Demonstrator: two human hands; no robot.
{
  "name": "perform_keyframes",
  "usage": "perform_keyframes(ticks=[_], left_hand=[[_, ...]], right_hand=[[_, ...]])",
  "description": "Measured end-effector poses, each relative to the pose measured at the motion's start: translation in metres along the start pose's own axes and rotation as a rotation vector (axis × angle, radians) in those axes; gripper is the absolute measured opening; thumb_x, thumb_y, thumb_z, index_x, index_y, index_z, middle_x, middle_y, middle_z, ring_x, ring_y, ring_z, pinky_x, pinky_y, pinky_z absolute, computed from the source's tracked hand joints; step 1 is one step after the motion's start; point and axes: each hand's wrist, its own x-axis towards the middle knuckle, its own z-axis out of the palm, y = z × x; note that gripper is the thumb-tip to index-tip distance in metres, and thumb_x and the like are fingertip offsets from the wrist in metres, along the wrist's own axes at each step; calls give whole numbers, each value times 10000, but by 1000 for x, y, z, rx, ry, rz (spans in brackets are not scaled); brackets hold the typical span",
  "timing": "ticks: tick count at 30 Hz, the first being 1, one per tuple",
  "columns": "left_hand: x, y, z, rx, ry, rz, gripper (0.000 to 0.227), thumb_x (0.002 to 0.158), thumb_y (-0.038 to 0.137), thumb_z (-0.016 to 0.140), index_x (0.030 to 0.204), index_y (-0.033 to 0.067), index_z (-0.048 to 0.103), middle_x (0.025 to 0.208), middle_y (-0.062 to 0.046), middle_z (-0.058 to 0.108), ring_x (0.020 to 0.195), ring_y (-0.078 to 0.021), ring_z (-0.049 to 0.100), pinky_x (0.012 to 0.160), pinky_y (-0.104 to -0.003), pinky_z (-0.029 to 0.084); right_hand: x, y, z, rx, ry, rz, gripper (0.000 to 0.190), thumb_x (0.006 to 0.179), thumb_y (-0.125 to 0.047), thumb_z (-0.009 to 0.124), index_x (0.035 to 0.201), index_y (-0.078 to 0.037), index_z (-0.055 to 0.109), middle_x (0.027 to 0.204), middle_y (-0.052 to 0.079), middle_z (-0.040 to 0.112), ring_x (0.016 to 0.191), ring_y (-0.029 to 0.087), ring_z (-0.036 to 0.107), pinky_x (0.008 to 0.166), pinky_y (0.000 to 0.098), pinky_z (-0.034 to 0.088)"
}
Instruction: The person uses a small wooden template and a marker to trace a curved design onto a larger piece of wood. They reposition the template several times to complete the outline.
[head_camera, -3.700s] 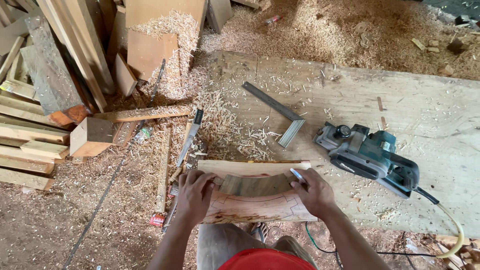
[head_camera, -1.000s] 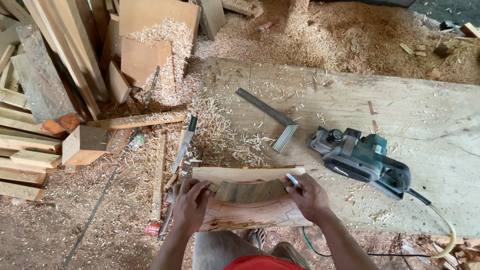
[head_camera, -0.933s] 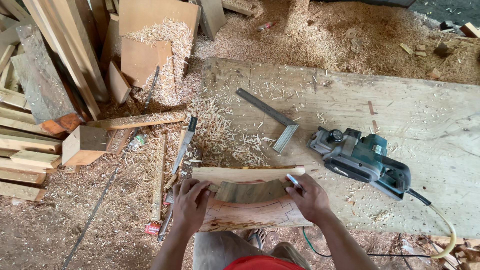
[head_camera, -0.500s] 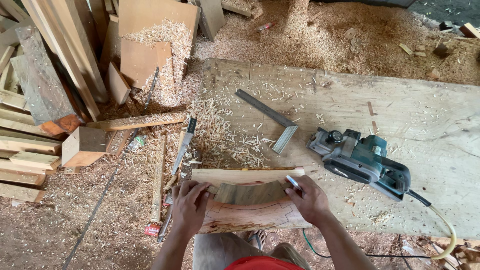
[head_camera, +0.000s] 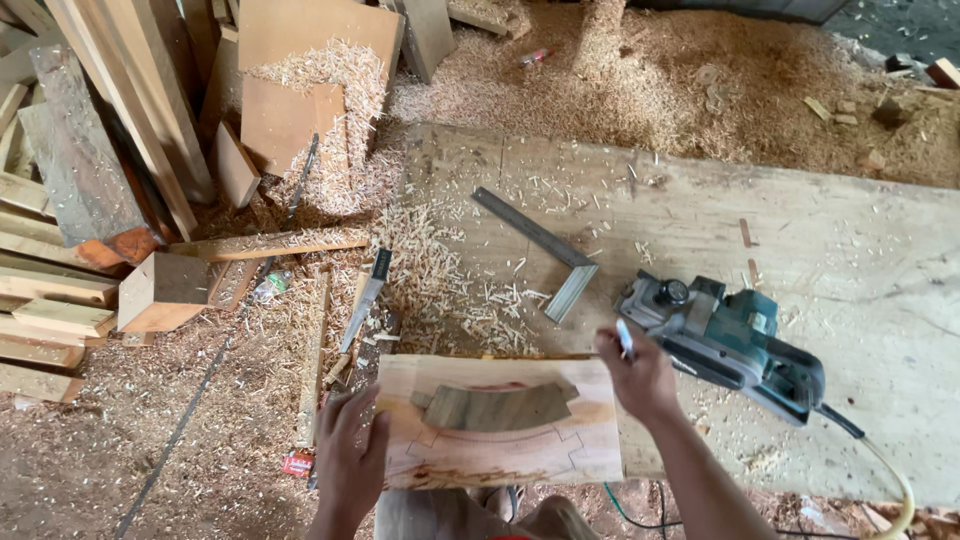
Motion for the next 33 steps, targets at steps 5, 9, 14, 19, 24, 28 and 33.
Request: perform_keyframes(ticks=[5,9,14,19,24,28,33], left_hand=[[-45,-86,12,-59,200,-42,253,953,218,664,1164,83,693,1077,-128,705,922,-163,714,683,-299,618],[-38,-153,17,-46,203,-128,217,909,186,696,1093,77,734,969,-122,716,837,-173,722,642,-313,617],[-41,-130,-11,-61,253,-359,175,854,145,735,1005,69,784,833,-114,730,732,-186,733,591,-330,616],[-4,-31,-35,-97,234,-446,188,917,138,686,1082,81,755,1008,-87,710,830,-168,709,672,-309,628],[28,64,-27,-369,364,-382,197,941,136,687,1096,34,752,993,-102,699,804,-176,681,720,-322,589],[33,140,-12,-453,305,-319,238,946,143,670,1126,4,742,1047,-119,748,906,-190,739,812,-316,612],[44,223,-12,-546,100,-222,539,1025,218,637,1460,-38,447,1213,-158,652,1081,-239,684,912,-354,618]], right_hand=[[118,-15,29,-296,28,42,434,934,-479,676,1245,-186,757,1076,158,757,1060,370,720,897,450,556],[182,-17,65,-525,-13,50,544,889,-475,691,1343,-183,624,1348,135,584,1187,385,617,965,501,499],[215,12,92,-577,-164,100,577,840,-394,764,1331,-143,593,1277,155,583,1099,364,631,900,493,519],[249,49,85,-395,-314,86,500,738,-275,912,1095,22,726,938,194,760,838,313,739,768,448,589],[257,23,38,-61,-558,193,364,827,-278,856,971,34,740,748,98,631,620,196,513,544,367,372],[206,-34,-7,-117,-325,-111,274,894,-254,787,902,12,721,700,37,630,582,117,524,520,312,422],[69,-83,-45,198,-338,-404,133,931,-124,695,860,-28,636,642,18,552,563,74,482,490,288,393]])
